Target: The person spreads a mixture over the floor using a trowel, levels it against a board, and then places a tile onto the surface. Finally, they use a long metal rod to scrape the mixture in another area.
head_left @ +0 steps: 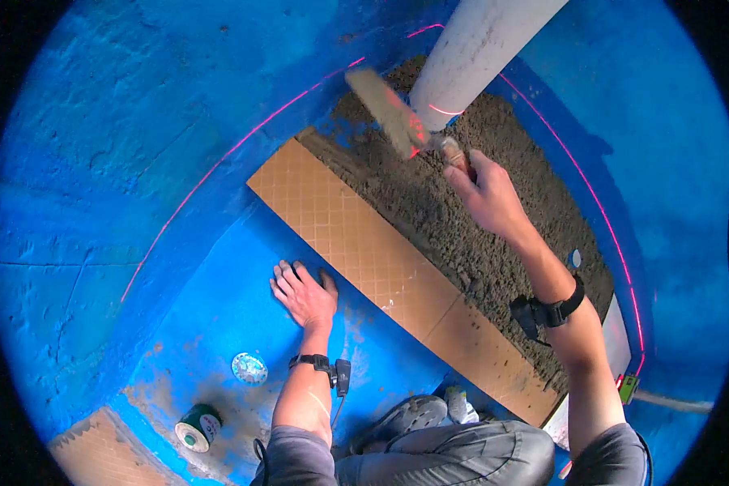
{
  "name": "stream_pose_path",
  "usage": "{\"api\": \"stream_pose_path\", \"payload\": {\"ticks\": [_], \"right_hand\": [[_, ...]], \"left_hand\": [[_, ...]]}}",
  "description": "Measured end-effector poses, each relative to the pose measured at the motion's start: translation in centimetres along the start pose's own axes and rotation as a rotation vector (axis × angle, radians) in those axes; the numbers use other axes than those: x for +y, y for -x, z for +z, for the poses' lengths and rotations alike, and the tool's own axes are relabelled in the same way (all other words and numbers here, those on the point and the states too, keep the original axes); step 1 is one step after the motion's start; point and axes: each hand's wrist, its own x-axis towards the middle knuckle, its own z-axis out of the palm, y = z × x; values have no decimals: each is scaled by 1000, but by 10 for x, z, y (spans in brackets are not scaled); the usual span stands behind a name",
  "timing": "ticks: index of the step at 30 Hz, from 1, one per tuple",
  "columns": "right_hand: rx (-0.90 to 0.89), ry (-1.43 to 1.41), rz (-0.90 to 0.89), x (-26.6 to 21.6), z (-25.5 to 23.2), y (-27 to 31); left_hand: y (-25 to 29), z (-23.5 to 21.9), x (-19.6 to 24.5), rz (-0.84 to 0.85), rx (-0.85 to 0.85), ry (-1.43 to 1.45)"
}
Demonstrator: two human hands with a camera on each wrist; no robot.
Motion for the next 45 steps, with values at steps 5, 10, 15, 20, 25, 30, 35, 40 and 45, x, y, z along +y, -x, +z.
{"api": "stream_pose_path", "payload": {"ticks": [5,10,15,20,25,30,35,40,45], "right_hand": [[-6,-6,10,-12,-1,4],[-74,254,-156,27,29,0],[-139,318,-213,12,-19,-25],[128,25,-141,-12,-33,-6],[-215,496,-131,22,-5,-15],[116,302,-279,-16,-50,-15],[-214,513,-81,9,-1,3],[-117,521,-139,-7,-49,-20],[65,211,-179,-31,-104,26]], "left_hand": [[0,-1,-1,10,-11,-4],[1,-4,1,14,-27,19],[5,-3,-3,16,-33,2],[-1,-2,-1,8,-22,-6],[1,-4,2,1,-22,14],[1,2,0,16,17,-1],[2,-2,0,21,-12,0],[13,-3,-4,40,-41,4],[5,-4,0,7,-26,-6]]}}
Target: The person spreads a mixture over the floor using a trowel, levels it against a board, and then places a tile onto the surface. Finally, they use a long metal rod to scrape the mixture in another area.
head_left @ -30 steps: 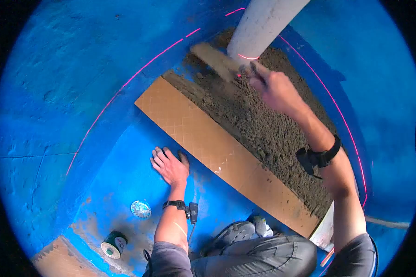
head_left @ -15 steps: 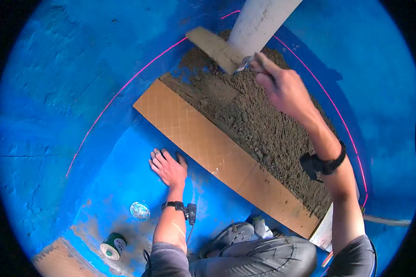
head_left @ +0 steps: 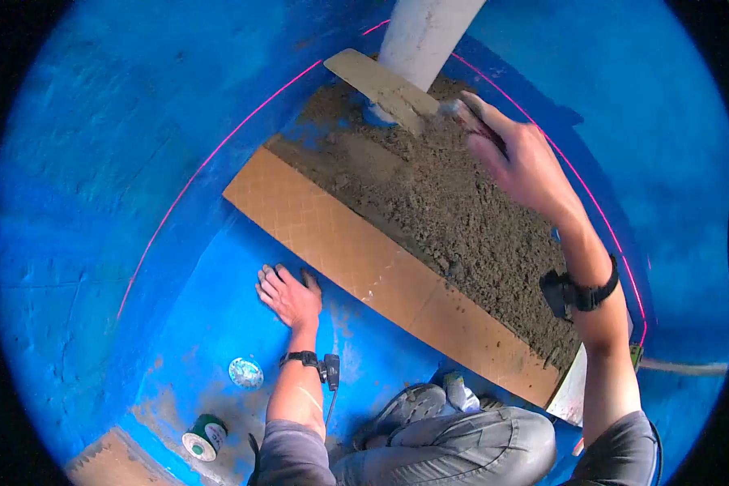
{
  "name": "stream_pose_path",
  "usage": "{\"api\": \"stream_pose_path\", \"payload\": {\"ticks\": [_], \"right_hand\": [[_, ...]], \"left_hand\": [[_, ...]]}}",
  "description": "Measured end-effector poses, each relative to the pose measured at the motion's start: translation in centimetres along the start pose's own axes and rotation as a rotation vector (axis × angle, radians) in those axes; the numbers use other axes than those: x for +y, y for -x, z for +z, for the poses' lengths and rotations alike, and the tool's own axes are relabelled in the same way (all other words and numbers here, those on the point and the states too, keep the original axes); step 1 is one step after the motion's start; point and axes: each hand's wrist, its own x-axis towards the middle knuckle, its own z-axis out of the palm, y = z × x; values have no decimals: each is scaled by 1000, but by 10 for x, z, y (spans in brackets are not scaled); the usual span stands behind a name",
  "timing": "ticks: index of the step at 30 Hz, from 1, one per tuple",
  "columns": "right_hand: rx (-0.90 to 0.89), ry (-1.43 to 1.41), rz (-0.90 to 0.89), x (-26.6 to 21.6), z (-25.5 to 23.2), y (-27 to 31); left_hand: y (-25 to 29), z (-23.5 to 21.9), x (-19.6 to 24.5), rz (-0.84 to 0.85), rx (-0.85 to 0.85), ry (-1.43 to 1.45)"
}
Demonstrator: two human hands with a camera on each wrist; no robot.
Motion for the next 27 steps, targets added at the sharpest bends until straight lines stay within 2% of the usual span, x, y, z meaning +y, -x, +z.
{"api": "stream_pose_path", "payload": {"ticks": [1,3,4,6,7,9,11,13,15,17,21,23,24,27], "right_hand": [[11,8,14,3,-6,14],[-24,-59,160,9,-13,47],[-16,-56,169,15,-15,64],[-38,21,328,29,-18,99],[-25,20,343,34,-24,112],[-209,-19,457,39,-35,136],[-162,-112,432,35,-34,151],[-341,-22,359,35,-20,155],[-311,-88,360,43,21,141],[-342,-36,347,49,48,119],[-330,120,404,26,32,113],[-338,409,327,26,14,112],[-340,439,344,26,0,110],[-69,450,338,53,-1,96]], "left_hand": [[-3,0,2,0,-11,-1],[-2,4,2,10,-4,5],[-1,6,1,0,5,1],[0,8,0,9,7,-5],[0,8,1,7,6,-13],[0,6,4,32,20,-37],[0,7,5,-2,20,-53],[3,7,4,35,15,-89],[2,7,7,-7,0,-114],[3,11,8,15,5,-105],[7,14,2,18,8,-123],[4,18,3,20,36,-115],[3,20,2,29,40,-114],[7,25,2,39,63,-156]]}}
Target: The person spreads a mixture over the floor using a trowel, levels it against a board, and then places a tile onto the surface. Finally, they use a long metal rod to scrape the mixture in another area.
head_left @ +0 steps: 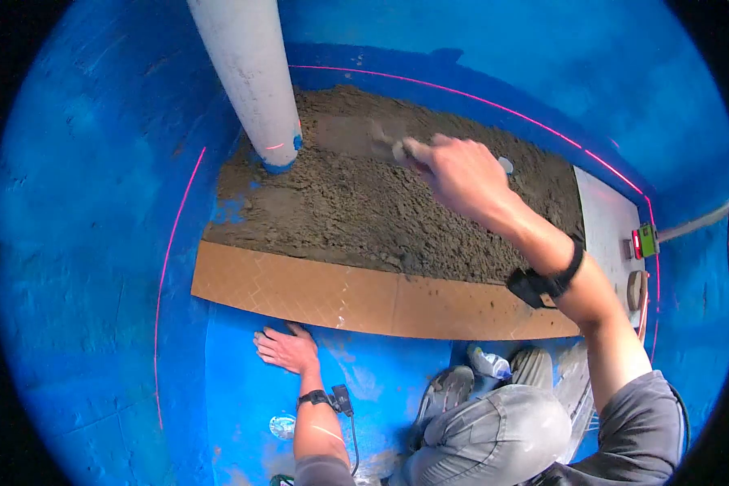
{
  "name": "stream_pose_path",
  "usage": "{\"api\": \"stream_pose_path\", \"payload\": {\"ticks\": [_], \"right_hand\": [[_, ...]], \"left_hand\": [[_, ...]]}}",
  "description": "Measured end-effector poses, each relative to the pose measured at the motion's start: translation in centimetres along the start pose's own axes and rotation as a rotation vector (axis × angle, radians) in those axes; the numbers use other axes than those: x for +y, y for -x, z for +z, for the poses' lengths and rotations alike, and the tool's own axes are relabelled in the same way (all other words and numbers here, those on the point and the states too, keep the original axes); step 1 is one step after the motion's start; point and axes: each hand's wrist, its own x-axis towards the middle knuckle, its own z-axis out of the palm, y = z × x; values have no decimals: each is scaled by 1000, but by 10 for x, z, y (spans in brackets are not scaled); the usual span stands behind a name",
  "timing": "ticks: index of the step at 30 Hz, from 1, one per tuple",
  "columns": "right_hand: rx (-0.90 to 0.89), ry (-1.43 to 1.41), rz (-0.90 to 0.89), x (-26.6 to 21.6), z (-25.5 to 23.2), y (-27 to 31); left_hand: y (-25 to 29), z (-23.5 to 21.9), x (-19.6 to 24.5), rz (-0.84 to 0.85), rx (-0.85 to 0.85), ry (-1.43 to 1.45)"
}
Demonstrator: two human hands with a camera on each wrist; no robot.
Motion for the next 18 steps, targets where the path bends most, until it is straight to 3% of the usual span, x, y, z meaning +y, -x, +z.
{"api": "stream_pose_path", "payload": {"ticks": [3,5,6,9,14,15,18], "right_hand": [[135,-26,75,-8,41,-34],[-64,-124,22,-26,62,-40],[-37,-127,-14,-39,71,-30],[-57,-214,-15,-57,64,10],[-115,-199,-7,-47,50,57],[-221,-184,55,-38,39,62],[-43,-178,149,-15,35,89]], "left_hand": [[1,-4,-1,-8,-33,-28],[-1,-8,1,-24,-46,-22],[-6,-5,3,-4,-33,-20],[0,-3,1,-17,-55,9],[2,-2,1,-38,-48,-12],[2,-3,0,-28,-57,-2],[2,4,-2,-12,-25,2]]}}
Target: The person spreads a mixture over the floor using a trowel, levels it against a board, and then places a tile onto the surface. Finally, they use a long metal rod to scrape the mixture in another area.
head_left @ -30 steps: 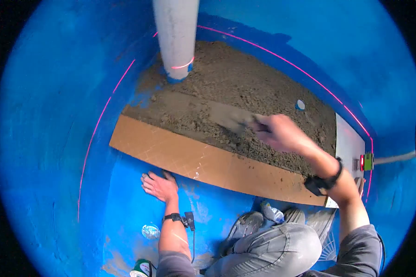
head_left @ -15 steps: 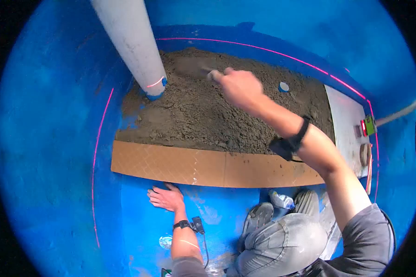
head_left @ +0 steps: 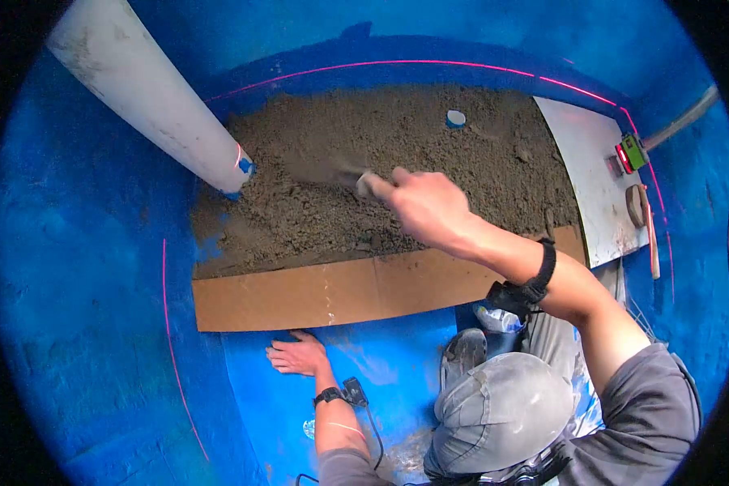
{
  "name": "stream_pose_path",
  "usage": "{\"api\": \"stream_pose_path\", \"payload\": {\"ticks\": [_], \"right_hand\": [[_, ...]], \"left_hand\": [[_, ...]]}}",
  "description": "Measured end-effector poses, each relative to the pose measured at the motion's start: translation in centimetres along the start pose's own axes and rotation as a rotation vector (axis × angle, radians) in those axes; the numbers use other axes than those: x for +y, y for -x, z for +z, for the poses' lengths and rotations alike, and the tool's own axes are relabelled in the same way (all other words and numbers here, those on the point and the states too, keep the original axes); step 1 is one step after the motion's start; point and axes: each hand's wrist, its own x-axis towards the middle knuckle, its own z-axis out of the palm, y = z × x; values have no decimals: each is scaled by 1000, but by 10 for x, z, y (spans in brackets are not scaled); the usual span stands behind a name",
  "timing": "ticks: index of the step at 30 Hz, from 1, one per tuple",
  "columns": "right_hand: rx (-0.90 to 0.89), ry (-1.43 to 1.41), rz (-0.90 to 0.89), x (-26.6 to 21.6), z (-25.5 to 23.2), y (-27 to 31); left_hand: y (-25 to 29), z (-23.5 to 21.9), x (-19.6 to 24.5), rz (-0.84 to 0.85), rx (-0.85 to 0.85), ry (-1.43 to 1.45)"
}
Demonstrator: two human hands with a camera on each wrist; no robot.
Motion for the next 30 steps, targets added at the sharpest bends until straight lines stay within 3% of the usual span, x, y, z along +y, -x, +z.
{"api": "stream_pose_path", "payload": {"ticks": [2,4,7,10,14,17,20,22,25,30], "right_hand": [[28,4,49,4,12,7],[-146,-20,41,-2,26,17],[-72,-58,15,-21,44,37],[-93,-47,-15,-13,31,49],[55,26,30,-6,16,56],[-33,-15,-50,-8,21,48],[10,-46,-187,-13,50,49],[-32,-23,-159,-11,42,50],[71,-22,-204,-12,47,52],[22,-63,-232,-15,47,49]], "left_hand": [[1,2,-1,-6,-16,-13],[1,0,2,-22,2,-2],[2,-2,4,12,25,-57],[1,-3,3,11,22,-39],[2,-1,3,26,65,-26],[2,0,1,20,60,-31],[1,-4,4,13,40,-22],[2,-4,5,-6,17,-29],[3,1,-1,13,5,-5],[2,3,3,1,41,-37]]}}
